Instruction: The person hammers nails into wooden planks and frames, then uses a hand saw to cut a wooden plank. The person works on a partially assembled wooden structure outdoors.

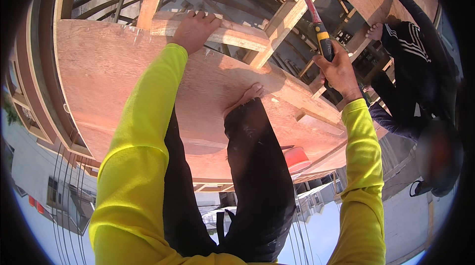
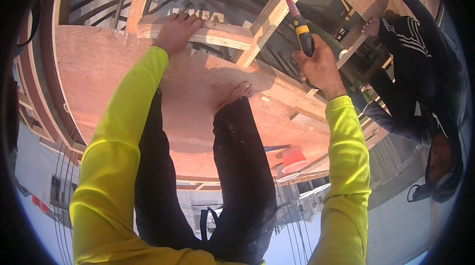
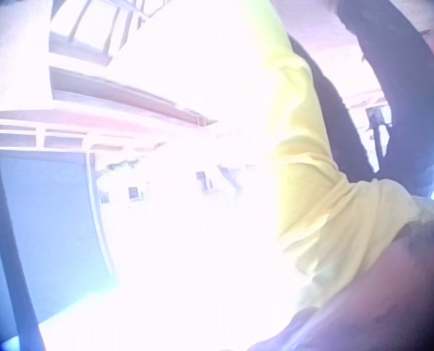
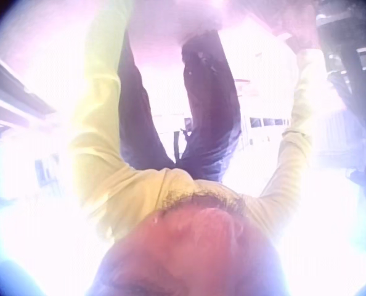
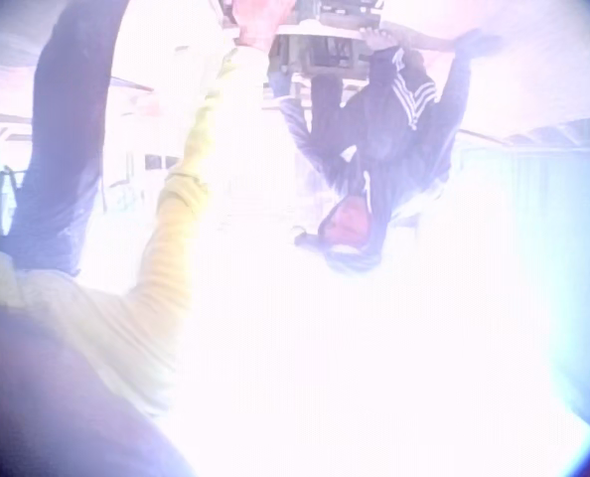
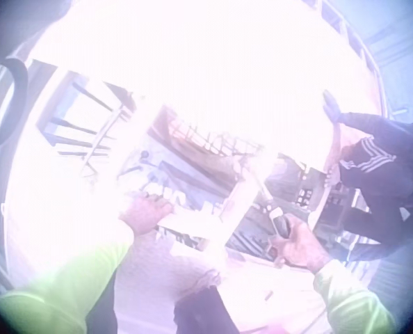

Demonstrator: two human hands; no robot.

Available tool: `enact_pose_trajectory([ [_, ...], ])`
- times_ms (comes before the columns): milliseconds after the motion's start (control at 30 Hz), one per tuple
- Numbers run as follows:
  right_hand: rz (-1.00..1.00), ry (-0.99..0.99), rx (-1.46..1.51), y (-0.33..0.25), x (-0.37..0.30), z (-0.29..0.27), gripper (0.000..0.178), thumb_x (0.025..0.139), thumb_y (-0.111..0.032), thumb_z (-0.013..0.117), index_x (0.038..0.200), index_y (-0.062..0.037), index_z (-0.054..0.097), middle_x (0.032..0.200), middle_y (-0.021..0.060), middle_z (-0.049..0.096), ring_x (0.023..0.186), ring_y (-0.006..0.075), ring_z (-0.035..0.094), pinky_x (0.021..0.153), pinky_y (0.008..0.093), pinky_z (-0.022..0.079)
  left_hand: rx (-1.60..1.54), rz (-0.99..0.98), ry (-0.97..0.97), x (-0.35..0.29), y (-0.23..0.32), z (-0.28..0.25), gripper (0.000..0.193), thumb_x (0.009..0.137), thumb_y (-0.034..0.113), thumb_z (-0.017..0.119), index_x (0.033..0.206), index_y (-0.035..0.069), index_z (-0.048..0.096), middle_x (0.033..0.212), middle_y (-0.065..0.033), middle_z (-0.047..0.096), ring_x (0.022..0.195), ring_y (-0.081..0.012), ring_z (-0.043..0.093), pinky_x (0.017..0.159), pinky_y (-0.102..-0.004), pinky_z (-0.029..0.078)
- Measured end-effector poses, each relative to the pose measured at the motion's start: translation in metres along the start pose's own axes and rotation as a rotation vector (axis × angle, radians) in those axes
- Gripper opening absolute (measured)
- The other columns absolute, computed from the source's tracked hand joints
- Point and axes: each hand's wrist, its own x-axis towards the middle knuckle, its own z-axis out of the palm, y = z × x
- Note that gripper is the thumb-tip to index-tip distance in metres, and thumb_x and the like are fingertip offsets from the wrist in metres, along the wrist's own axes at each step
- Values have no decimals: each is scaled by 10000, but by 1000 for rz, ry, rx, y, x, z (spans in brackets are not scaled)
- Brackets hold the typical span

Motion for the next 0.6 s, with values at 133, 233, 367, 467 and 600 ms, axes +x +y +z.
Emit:
enact_pose_trajectory([
  [133,-564,635,395,-83,27,-74,212,932,-180,730,981,-31,587,662,25,586,575,132,615,579,275,528,26,-1,27,-2,-6,-1,438,806,3,674,1220,111,579,1189,-52,649,1150,-272,632,960,-432,490],
  [233,-593,933,514,-77,54,-57,213,934,-164,727,1015,-40,574,732,64,625,576,151,626,609,269,553,18,13,-14,2,-5,-1,417,810,-7,669,1199,113,580,1180,-55,651,1162,-272,626,953,-427,492],
  [367,-37,243,61,40,14,46,338,945,-142,699,1207,-1,539,815,102,673,596,141,655,599,269,546,0,46,-21,7,-7,-4,429,837,19,671,1246,119,588,1179,-58,669,1125,-262,652,948,-422,489],
  [467,170,-139,-173,39,-12,21,420,932,-135,722,1271,33,537,836,95,689,618,137,670,580,273,531,39,40,-52,6,-4,-11,424,839,16,668,1242,120,588,1182,-55,670,1125,-260,652,944,-426,493],
  [600,-366,499,323,-45,-3,-56,229,943,-124,723,1078,-22,570,673,39,617,582,122,658,512,283,515,57,9,1,-2,-6,-2,439,798,-18,679,1201,117,567,1197,-61,649,1176,-265,631,949,-421,497],
])
